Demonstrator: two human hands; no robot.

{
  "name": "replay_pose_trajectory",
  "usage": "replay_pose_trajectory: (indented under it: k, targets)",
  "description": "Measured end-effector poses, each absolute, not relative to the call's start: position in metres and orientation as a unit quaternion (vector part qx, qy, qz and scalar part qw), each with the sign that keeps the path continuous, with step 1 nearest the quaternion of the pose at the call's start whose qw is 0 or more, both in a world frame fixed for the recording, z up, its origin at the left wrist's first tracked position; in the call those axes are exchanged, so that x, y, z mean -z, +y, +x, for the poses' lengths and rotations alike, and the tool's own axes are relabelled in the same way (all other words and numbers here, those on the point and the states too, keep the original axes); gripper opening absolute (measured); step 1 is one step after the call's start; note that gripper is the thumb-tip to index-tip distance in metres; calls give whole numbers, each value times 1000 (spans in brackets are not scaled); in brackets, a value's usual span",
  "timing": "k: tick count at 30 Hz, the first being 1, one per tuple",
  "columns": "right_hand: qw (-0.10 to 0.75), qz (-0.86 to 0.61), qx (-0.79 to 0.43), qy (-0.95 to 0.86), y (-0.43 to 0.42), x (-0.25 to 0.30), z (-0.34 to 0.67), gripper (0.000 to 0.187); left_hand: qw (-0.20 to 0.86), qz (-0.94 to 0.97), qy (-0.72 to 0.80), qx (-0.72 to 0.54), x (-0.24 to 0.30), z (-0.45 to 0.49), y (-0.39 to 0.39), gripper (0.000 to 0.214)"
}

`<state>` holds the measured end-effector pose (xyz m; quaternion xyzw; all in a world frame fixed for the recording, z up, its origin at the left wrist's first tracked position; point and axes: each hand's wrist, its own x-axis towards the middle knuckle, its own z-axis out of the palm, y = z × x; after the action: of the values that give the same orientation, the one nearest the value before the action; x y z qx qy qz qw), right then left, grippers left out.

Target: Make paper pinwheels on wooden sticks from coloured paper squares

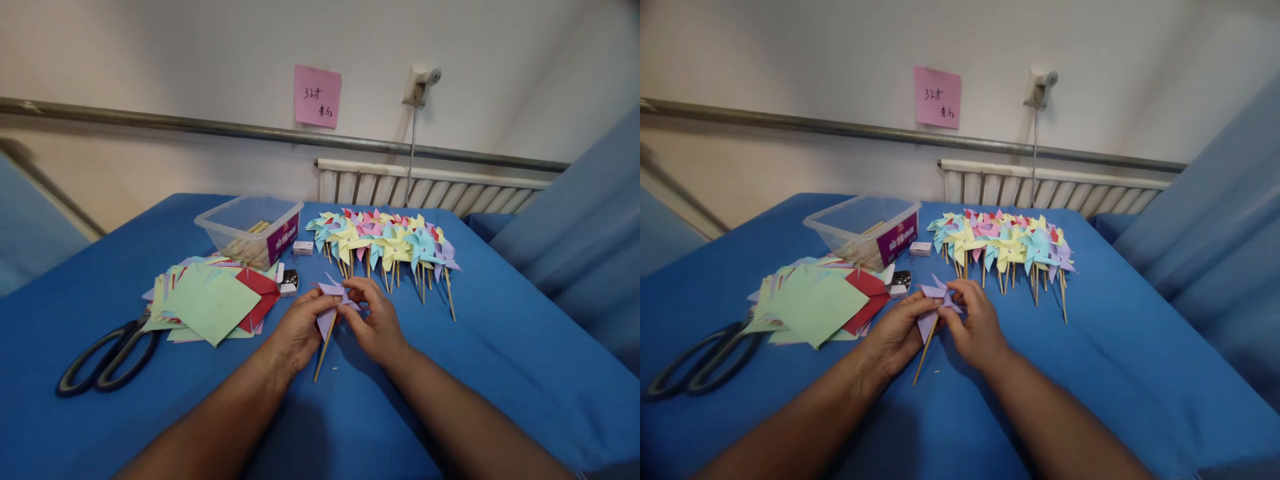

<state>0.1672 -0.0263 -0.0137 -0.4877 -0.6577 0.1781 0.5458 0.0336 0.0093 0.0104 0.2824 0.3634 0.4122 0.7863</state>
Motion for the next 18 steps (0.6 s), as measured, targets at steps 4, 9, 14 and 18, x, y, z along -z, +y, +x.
replay_pose_trajectory:
  k: [4,9,14,18]
  targets:
    - [599,-491,-300,-557,-22,18,169,37,774,282,385,-415,-12,33,11,19]
    - [664,-458,-451,-382,-16,21,174,31,763,304,390,-416,-15,33,12,18]
    - [639,-400,-575,-318,-16,16,176,33,731,352,414,-413,-8,34,12,20]
    - [615,-373,-610,-333,-16,16,175,35,720,402,416,-384,-3,34,10,22]
